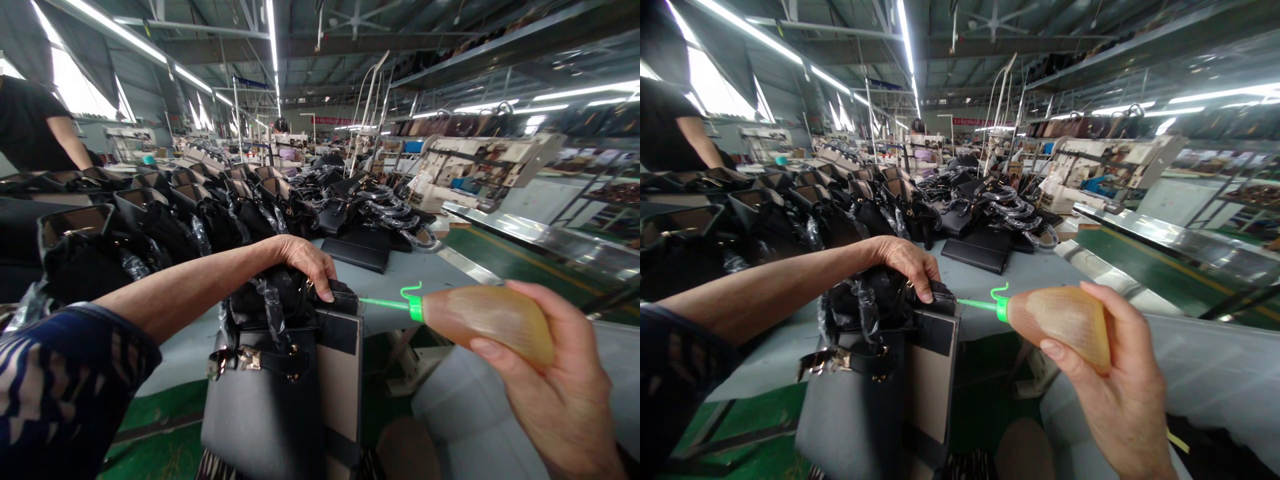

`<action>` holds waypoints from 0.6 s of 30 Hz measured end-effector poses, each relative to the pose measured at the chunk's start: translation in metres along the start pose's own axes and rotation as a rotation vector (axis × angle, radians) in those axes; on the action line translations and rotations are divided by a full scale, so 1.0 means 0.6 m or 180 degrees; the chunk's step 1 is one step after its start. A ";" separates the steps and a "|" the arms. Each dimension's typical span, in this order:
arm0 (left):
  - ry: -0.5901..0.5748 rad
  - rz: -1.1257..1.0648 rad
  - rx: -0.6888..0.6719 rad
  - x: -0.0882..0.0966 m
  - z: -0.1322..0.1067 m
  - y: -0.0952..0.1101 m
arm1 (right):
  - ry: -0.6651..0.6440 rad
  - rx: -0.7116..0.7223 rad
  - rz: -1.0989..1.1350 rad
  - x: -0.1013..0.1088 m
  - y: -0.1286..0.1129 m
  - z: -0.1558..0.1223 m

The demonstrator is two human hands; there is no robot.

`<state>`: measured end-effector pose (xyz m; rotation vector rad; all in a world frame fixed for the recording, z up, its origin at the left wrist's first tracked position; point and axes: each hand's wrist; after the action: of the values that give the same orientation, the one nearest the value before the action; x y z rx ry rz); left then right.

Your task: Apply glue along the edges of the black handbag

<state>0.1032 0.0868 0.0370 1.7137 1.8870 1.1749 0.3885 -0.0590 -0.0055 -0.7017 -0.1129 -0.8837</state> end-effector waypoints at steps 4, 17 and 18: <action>-0.0073 -0.0002 -0.0112 0.000 0.001 -0.002 | 0.0043 -0.0040 0.0137 -0.008 0.009 -0.003; 0.0047 -0.0023 0.0095 -0.001 0.001 0.003 | -0.0151 0.0002 0.0248 -0.003 0.016 -0.007; 0.0057 -0.0021 0.0100 -0.001 0.001 0.004 | -0.0116 -0.0015 0.0263 -0.005 0.015 -0.006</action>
<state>0.1052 0.0862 0.0381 1.7175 1.9299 1.1680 0.3928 -0.0555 -0.0139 -0.7222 -0.1135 -0.7927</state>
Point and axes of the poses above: each hand's wrist, its own z-axis towards the middle knuckle, its own x-axis out of the back of the hand, y = z × x, and after that the axes turned 4 degrees about y, right-handed
